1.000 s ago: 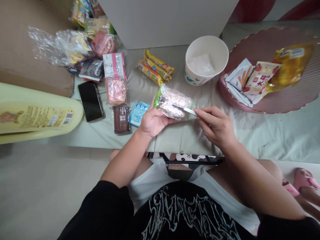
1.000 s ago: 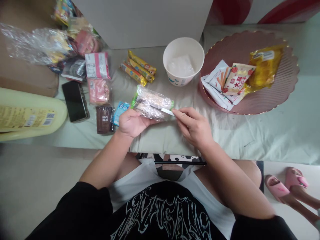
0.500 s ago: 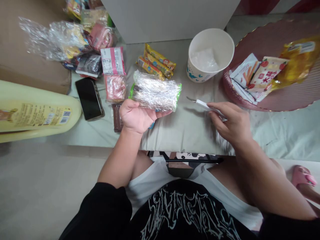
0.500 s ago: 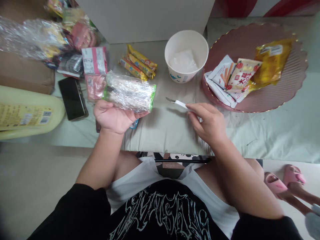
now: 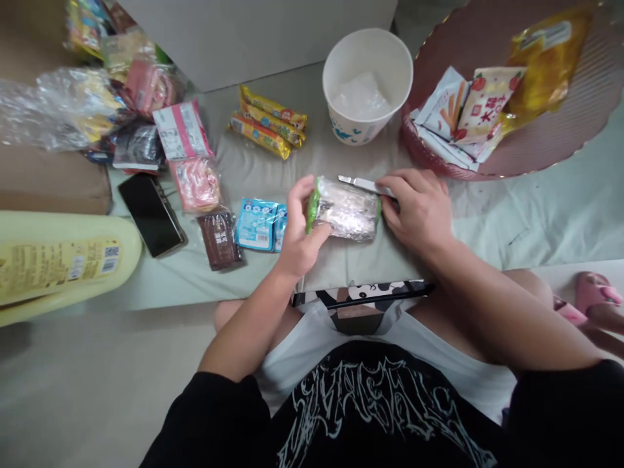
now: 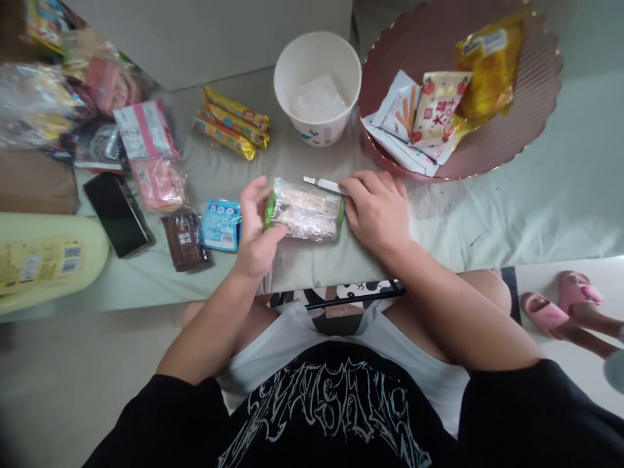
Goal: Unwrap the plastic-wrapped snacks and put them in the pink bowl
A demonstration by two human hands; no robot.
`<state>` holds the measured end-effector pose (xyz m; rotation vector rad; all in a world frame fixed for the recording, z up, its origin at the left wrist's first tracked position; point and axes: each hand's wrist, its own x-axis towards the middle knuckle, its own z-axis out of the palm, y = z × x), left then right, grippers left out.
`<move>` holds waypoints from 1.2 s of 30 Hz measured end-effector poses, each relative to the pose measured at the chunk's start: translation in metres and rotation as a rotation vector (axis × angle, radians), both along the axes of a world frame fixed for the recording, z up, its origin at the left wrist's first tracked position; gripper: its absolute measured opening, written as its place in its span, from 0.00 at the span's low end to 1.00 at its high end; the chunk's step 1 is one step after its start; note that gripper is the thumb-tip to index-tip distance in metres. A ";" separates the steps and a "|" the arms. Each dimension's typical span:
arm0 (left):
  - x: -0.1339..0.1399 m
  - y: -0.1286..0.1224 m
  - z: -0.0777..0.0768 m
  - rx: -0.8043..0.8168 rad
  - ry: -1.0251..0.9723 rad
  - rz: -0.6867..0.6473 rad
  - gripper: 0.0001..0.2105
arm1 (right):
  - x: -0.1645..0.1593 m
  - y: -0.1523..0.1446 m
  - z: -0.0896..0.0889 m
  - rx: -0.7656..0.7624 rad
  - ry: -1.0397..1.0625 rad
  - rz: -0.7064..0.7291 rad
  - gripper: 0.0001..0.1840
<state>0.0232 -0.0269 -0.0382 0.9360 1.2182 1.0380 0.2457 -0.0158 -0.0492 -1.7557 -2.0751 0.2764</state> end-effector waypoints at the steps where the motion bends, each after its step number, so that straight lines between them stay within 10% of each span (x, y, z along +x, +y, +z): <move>1: -0.002 -0.002 -0.002 0.098 0.099 0.040 0.32 | 0.000 0.000 0.000 0.004 0.011 -0.006 0.12; 5: -0.005 -0.004 -0.004 0.321 0.357 0.015 0.26 | 0.001 0.000 0.002 0.028 0.068 0.004 0.12; 14: 0.005 0.004 0.002 0.260 0.353 -0.213 0.11 | -0.009 -0.008 0.003 0.020 0.141 0.240 0.15; 25: -0.003 0.000 0.005 0.226 0.217 0.298 0.09 | -0.013 -0.006 -0.002 0.068 0.166 0.419 0.19; 36: -0.044 0.013 -0.018 0.603 0.713 0.223 0.19 | -0.009 -0.008 0.001 0.313 0.274 0.402 0.11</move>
